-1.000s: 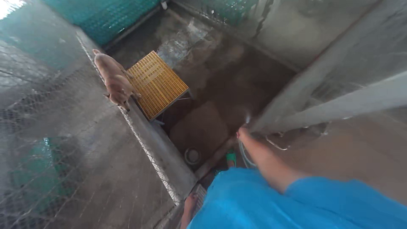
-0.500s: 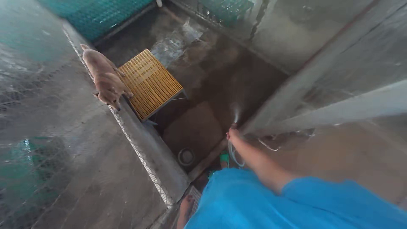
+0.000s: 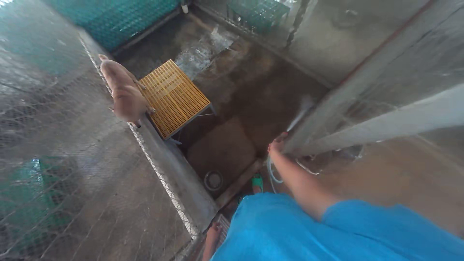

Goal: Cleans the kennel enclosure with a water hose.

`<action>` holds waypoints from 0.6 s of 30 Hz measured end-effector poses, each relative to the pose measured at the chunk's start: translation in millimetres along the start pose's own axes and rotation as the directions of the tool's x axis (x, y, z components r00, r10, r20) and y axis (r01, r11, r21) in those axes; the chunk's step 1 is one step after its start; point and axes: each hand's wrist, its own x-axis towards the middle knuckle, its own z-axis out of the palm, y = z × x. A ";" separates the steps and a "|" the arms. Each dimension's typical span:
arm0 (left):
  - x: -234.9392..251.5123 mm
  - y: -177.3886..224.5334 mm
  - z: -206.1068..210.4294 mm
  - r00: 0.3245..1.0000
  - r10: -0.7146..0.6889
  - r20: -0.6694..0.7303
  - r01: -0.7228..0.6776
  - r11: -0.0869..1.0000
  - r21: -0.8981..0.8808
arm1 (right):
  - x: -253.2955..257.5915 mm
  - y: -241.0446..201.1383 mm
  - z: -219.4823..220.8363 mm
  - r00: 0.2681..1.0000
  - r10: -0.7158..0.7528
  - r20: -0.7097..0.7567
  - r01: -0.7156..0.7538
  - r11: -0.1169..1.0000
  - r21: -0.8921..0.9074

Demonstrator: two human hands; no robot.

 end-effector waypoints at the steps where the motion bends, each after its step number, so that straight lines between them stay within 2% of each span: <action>1: 0.5 -1.5 1.3 1.000 -0.001 -0.003 0.001 1.000 0.004 | -1.0 0.7 -1.0 1.000 -0.011 0.004 0.011 1.000 0.000; 9: -4.1 -5.1 -0.5 1.000 0.000 -0.018 0.001 1.000 0.014 | -8.7 5.5 -6.0 0.996 -0.083 0.046 0.084 0.996 -0.033; 18: -6.8 -12.0 -0.5 0.999 0.030 -0.024 -0.030 1.000 0.006 | -26.8 14.5 -15.5 0.988 -0.077 0.136 0.094 0.988 -0.120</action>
